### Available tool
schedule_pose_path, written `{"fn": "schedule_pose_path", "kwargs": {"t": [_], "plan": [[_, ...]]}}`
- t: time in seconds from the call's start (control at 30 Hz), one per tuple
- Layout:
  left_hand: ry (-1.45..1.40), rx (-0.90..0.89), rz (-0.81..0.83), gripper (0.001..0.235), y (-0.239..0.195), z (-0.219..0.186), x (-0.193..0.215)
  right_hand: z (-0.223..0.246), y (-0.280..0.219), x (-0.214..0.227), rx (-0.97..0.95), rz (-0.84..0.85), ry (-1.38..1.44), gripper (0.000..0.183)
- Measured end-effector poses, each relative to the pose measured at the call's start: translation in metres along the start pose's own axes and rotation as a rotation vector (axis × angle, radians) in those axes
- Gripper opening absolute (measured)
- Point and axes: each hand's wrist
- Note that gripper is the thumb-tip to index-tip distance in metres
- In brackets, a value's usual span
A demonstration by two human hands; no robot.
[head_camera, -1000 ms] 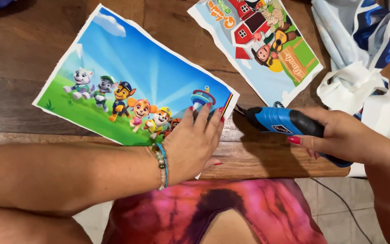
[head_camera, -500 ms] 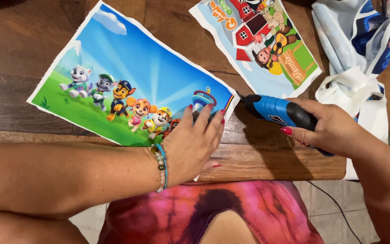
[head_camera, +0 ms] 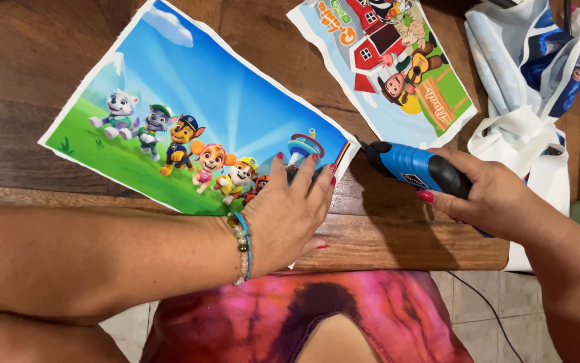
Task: Cutting out printed designs from a fabric sheet using an electric handheld cutter
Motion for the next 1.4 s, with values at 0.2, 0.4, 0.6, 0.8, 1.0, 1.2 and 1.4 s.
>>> {"fn": "schedule_pose_path", "kwargs": {"t": [0.2, 0.4, 0.6, 0.8, 1.0, 1.2, 1.4], "plan": [[0.008, -0.003, 0.004, 0.091, 0.0, 0.0, 0.0, -0.002, 0.001, 0.0, 0.053, 0.0, -0.004, 0.07], [0.011, 0.003, -0.003, 0.093, 0.0, -0.001, 0.0, -0.005, 0.007, 0.001, 0.129, -0.033, -0.104, 0.071], [0.01, 0.008, 0.008, 0.092, 0.0, -0.001, -0.001, 0.004, 0.008, 0.004, 0.137, -0.031, -0.081, 0.068], [0.004, -0.001, 0.033, 0.09, 0.001, -0.002, 0.0, 0.009, 0.011, 0.005, 0.123, -0.037, -0.076, 0.07], [-0.004, 0.013, 0.03, 0.091, 0.001, -0.003, -0.002, 0.012, 0.015, 0.007, 0.273, -0.012, -0.092, 0.071], [0.003, 0.0, 0.04, 0.088, 0.001, -0.003, -0.002, 0.013, 0.018, 0.004, 0.325, 0.003, 0.06, 0.069], [-0.013, 0.007, 0.05, 0.09, 0.001, -0.004, -0.002, 0.014, 0.024, 0.003, 0.445, 0.029, 0.105, 0.067]]}}
Point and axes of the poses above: each hand's wrist, its own y-axis towards the middle knuckle, its own x-axis out of the back of the hand, z = x × y, and after that the axes turned 8 degrees about y, right-handed
